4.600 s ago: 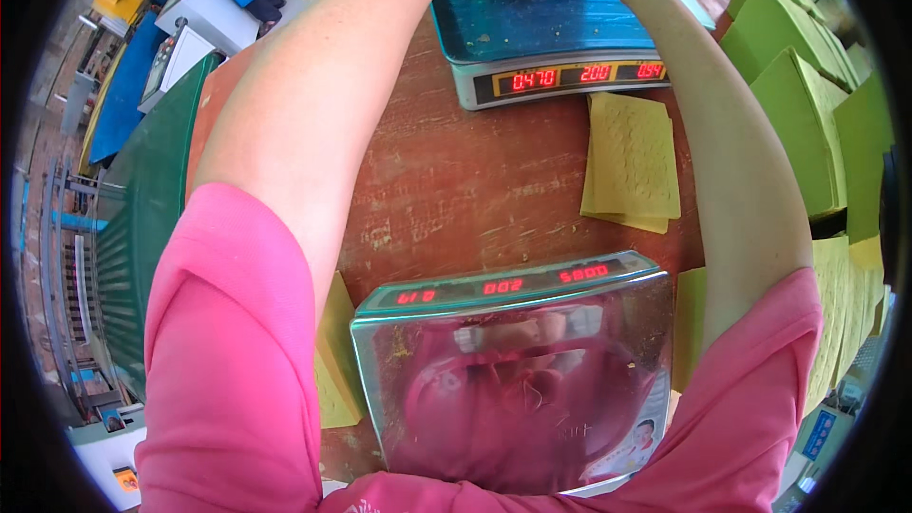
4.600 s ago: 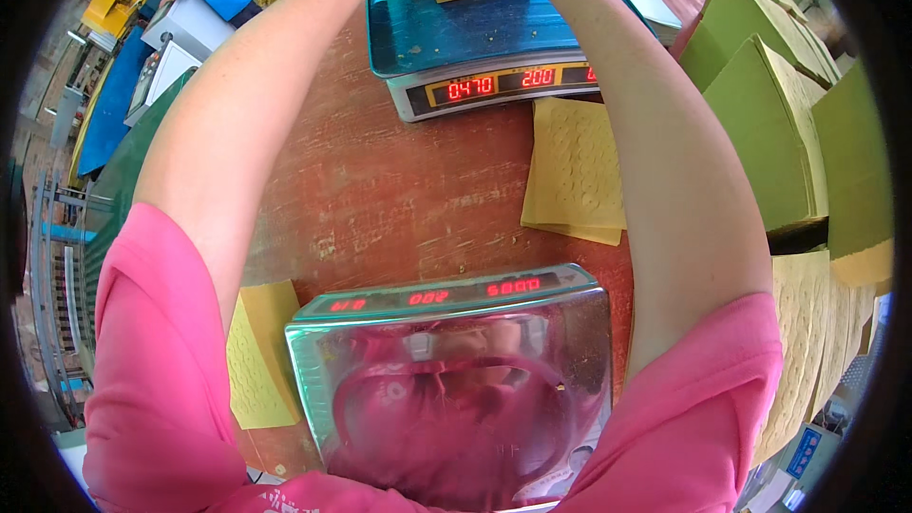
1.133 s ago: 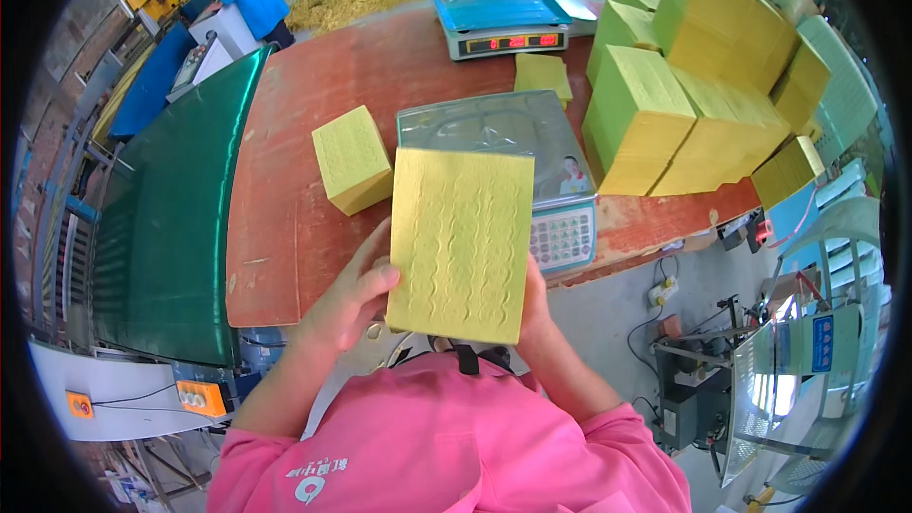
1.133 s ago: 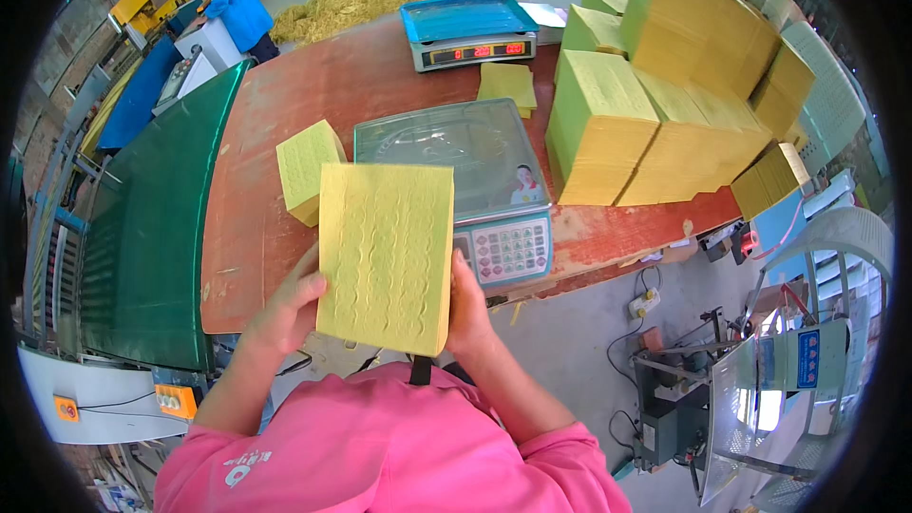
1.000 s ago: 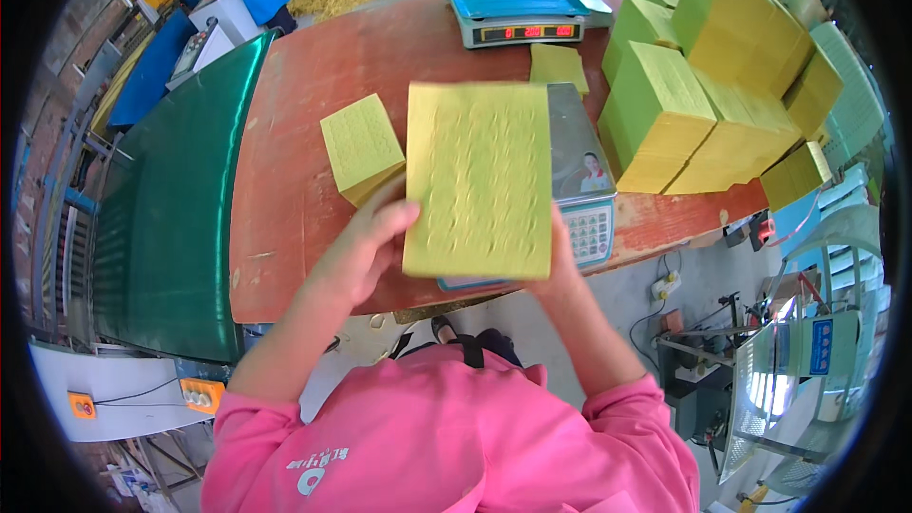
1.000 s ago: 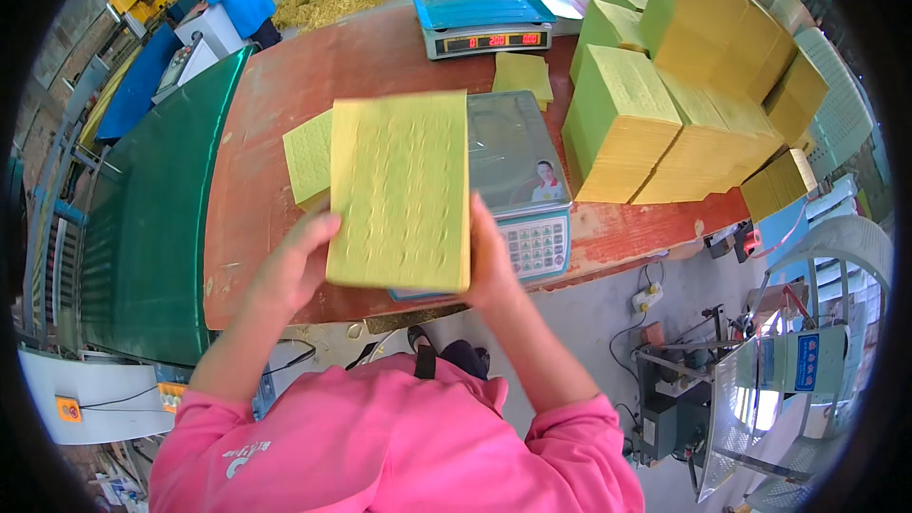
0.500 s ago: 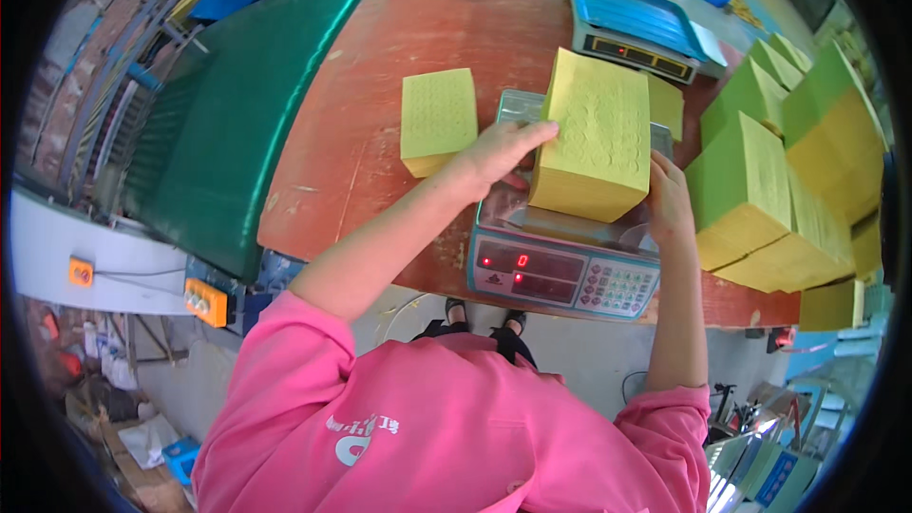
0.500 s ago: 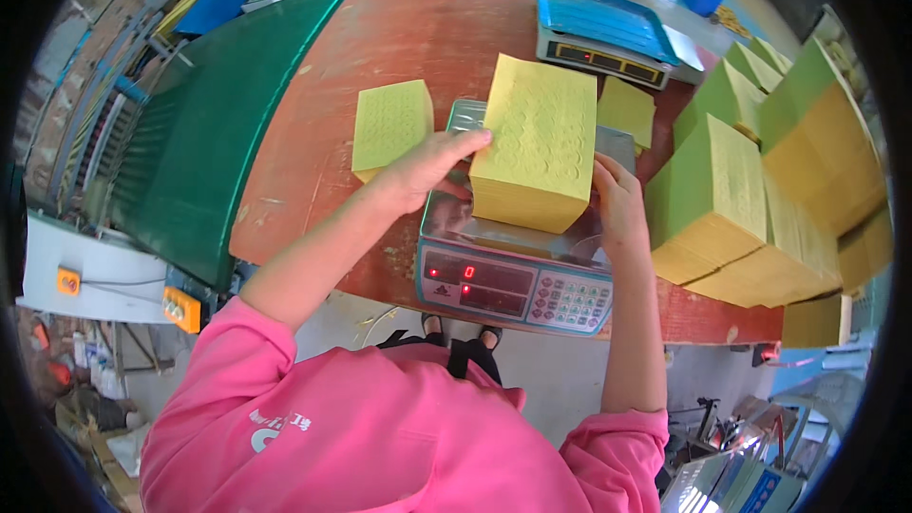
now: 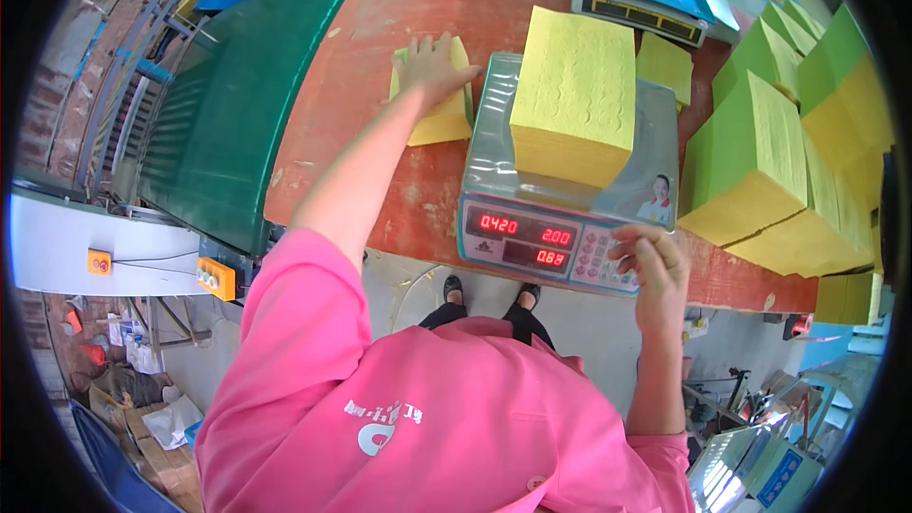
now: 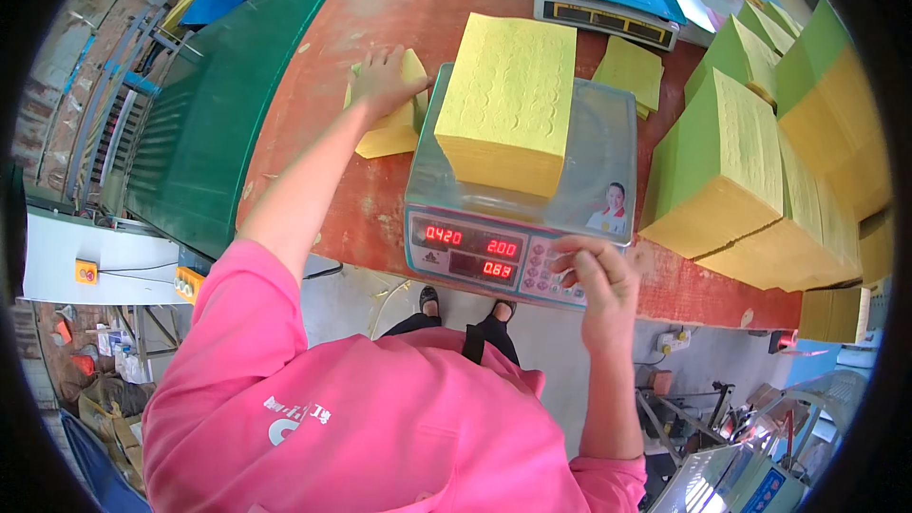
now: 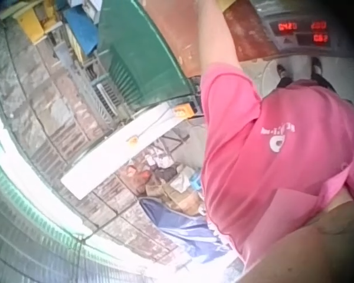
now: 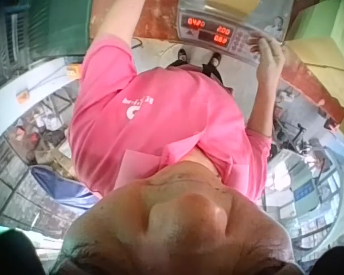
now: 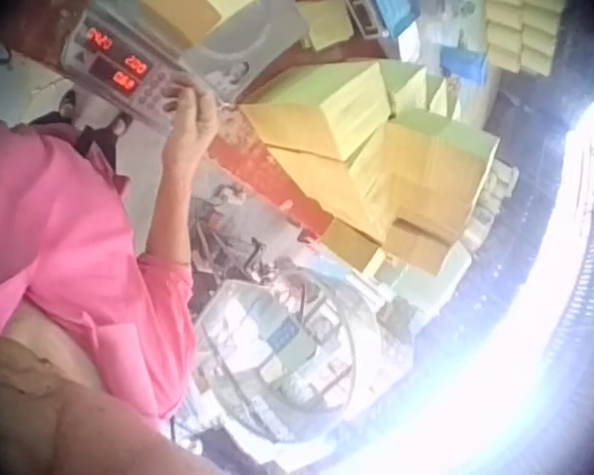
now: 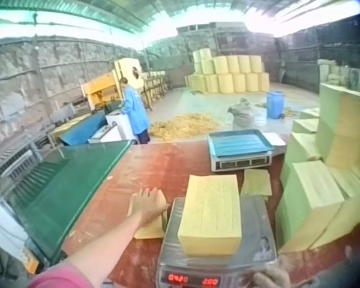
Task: Weighing and adjusting stacks of paper bundles on a scale to meet a target weight, including cutting excess paper with scissors.
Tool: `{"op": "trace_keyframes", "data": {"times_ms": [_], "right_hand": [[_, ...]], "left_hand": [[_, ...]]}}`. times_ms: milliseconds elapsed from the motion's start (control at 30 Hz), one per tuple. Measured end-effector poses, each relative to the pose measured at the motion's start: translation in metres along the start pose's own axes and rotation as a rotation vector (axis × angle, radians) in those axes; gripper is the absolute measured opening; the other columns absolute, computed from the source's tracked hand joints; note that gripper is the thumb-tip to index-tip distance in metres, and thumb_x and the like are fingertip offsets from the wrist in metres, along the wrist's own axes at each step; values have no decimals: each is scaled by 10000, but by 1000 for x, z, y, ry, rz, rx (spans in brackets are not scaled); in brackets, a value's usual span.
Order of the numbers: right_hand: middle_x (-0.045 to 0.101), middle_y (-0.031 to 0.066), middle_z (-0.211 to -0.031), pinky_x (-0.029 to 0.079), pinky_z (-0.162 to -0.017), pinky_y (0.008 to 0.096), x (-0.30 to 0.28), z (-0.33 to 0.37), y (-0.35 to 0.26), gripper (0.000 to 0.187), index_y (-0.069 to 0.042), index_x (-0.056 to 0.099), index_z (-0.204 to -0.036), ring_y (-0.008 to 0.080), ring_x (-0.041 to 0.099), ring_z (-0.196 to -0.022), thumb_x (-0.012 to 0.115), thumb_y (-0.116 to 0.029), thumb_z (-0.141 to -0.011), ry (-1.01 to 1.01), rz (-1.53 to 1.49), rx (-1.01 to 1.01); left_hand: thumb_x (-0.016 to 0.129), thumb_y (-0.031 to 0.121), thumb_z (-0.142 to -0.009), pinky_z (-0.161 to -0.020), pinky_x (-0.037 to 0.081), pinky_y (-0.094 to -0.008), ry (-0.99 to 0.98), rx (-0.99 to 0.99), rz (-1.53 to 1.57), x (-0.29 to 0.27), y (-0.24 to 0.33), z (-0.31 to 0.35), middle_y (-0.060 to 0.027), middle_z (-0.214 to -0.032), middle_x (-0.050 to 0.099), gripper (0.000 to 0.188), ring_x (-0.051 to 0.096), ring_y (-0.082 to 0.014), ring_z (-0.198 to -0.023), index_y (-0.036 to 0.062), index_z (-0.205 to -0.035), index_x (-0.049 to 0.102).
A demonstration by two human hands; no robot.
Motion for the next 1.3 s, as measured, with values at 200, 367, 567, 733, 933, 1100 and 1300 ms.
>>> {"op": "trace_keyframes", "data": {"times_ms": [200, 367, 567, 733, 933, 1100, 1300], "right_hand": [[694, 75, -983, 488, -699, 253, 64, 55, 47, 198, 6, 663, -1017, 120, 645, -823, 489, -65, -955, -13, -93, 131], [685, 66, -1008, 496, -723, 250, 147, 87, 74, 202, 4, 662, -1028, 117, 639, -851, 487, -73, -962, -129, -104, 235], [672, 111, -1058, 510, -718, 277, 254, 69, 92, 295, 21, 583, -1194, 168, 657, -890, 490, -165, -984, -297, 77, 190], [659, 149, -1093, 525, -785, 311, 300, 67, 152, 385, 29, 556, -1240, 213, 660, -949, 470, -270, -1013, -435, 222, 275], [489, 205, -1354, 449, -983, 435, 304, 72, 225, 558, 52, 401, -1358, 316, 534, -1195, 399, -400, -1030, -194, -393, 628], [439, 129, -1443, 447, -1009, 476, 322, 74, 199, 476, -69, 372, -1424, 318, 495, -1259, 428, -292, -1008, -155, -663, 587], [557, 91, -1327, 461, -996, 360, 306, 81, 189, 364, -43, 497, -1337, 224, 539, -1215, 463, -193, -1007, -293, -376, 386]], "left_hand": [[643, 431, -742, -1133, 227, -534, -165, 243, 93, -1, -23, 26, -132, -1441, 438, 788, 320, -314, -1399, 145, -1439, 413], [680, 317, -715, -1149, 214, -536, -141, 599, 47, -29, -79, 119, -156, -1441, 427, 794, 306, -330, -1408, 119, -1435, 411], [713, 304, -760, -1184, 177, -492, -206, 735, 130, -60, -123, 215, -153, -1531, 321, 816, 242, -319, -1450, 98, -1469, 366], [575, 331, -949, -1169, 226, -350, -109, -112, 974, -70, -243, 180, -148, -1541, 326, 685, 287, -248, -1437, -16, -1475, 307], [615, 420, -894, -895, 493, -377, -561, -154, 1024, -4, -246, 240, -165, -1100, 684, 542, 654, -265, -1008, -31, -1193, 609], [685, 411, -852, -849, 500, -371, -434, -172, 1361, -10, -229, 291, -149, -1039, 684, 571, 648, -216, -955, -49, -1180, 603], [681, 383, -869, -985, 447, -368, -669, -413, 1557, 8, -213, 323, -180, -1299, 524, 797, 546, -237, -1185, -35, -1440, 315]]}}
Point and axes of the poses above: each hand's wrist, its own z-axis away from the middle knuckle, its own x-axis out of the palm, y = z × x, the point moved 8 cm from there along -z, towards the middle knuckle
